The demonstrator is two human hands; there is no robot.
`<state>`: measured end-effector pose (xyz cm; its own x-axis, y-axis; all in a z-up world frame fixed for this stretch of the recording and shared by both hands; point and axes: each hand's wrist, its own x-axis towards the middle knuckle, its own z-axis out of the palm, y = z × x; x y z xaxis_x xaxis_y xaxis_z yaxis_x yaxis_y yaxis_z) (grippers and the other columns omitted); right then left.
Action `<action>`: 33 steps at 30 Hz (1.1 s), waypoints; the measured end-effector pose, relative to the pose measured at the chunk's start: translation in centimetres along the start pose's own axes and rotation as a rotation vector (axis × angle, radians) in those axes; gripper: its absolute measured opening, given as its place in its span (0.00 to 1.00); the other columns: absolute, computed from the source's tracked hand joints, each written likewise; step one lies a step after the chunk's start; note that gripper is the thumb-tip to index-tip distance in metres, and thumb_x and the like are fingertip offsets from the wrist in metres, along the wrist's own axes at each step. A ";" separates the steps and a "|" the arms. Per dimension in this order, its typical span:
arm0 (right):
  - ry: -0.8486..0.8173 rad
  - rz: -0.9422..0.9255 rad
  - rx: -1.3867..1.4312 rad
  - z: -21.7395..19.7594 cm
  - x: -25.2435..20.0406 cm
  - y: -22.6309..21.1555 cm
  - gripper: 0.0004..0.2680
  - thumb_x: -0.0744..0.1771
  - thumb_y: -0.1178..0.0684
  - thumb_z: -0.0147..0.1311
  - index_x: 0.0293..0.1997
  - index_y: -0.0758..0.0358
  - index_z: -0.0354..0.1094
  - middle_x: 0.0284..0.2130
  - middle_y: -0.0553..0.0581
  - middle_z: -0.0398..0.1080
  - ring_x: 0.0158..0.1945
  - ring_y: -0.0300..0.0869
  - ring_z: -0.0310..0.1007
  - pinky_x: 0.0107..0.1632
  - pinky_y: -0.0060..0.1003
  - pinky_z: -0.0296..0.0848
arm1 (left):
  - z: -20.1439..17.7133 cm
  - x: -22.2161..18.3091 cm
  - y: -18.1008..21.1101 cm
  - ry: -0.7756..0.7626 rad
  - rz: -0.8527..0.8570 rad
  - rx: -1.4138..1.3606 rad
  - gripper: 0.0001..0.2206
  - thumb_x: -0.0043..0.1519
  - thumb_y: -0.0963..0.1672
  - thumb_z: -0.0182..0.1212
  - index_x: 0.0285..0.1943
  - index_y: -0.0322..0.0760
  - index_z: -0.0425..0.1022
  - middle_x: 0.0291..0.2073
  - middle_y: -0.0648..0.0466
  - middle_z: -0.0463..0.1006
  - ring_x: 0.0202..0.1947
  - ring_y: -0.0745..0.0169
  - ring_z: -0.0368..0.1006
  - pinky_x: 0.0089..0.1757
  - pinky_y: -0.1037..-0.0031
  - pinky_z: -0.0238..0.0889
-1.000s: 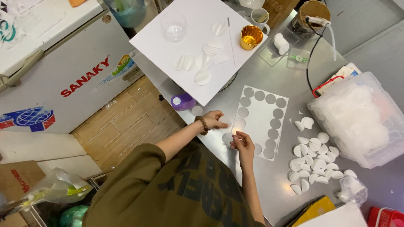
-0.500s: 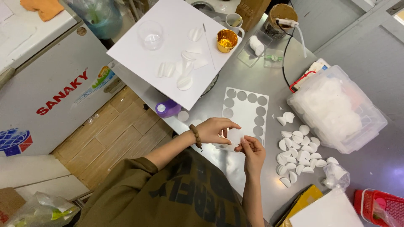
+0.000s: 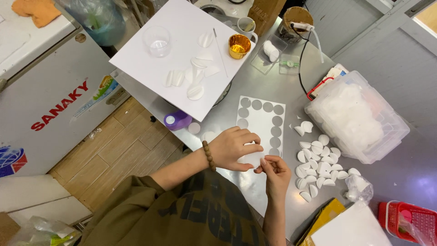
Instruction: Placing round white pads onto a template sheet and cutting them out with scissors.
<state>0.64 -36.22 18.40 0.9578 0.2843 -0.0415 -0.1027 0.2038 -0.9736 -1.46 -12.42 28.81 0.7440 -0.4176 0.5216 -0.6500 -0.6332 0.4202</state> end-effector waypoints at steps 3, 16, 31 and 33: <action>-0.006 -0.026 -0.033 0.2 -0.3 -0.9 0.03 0.67 0.64 0.56 0.42 0.73 0.71 0.25 0.57 0.73 0.27 0.39 0.74 0.35 0.33 0.75 | 0.1 0.0 0.2 0.013 0.046 0.063 0.20 0.50 0.49 0.73 0.48 0.41 0.77 0.46 0.56 0.76 0.42 0.61 0.74 0.43 0.68 0.64; -0.406 0.151 0.651 -1.0 0.5 2.9 0.31 0.61 0.33 0.67 0.60 0.71 0.65 0.44 0.65 0.74 0.49 0.52 0.76 0.52 0.46 0.76 | 1.5 1.3 0.7 0.075 0.123 -0.164 0.19 0.52 0.51 0.73 0.52 0.49 0.80 0.43 0.61 0.79 0.47 0.64 0.75 0.49 0.69 0.64; -0.282 0.049 0.589 -2.5 1.6 2.7 0.27 0.65 0.35 0.64 0.55 0.76 0.70 0.40 0.63 0.73 0.45 0.47 0.74 0.49 0.42 0.75 | 1.7 3.2 0.6 0.097 0.122 -0.211 0.14 0.55 0.45 0.73 0.46 0.40 0.76 0.30 0.62 0.76 0.42 0.64 0.77 0.50 0.69 0.66; -0.175 0.028 0.559 -4.1 1.7 4.8 0.16 0.67 0.43 0.64 0.45 0.68 0.69 0.41 0.62 0.75 0.47 0.49 0.76 0.50 0.45 0.76 | 1.9 3.3 0.4 0.105 0.125 -0.175 0.14 0.54 0.44 0.72 0.48 0.40 0.77 0.33 0.61 0.78 0.41 0.63 0.76 0.51 0.69 0.66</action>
<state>2.88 -38.60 12.70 0.8990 0.4376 0.0183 -0.2991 0.6439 -0.7042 1.01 -15.25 29.26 0.6421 -0.4092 0.6483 -0.7595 -0.4543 0.4655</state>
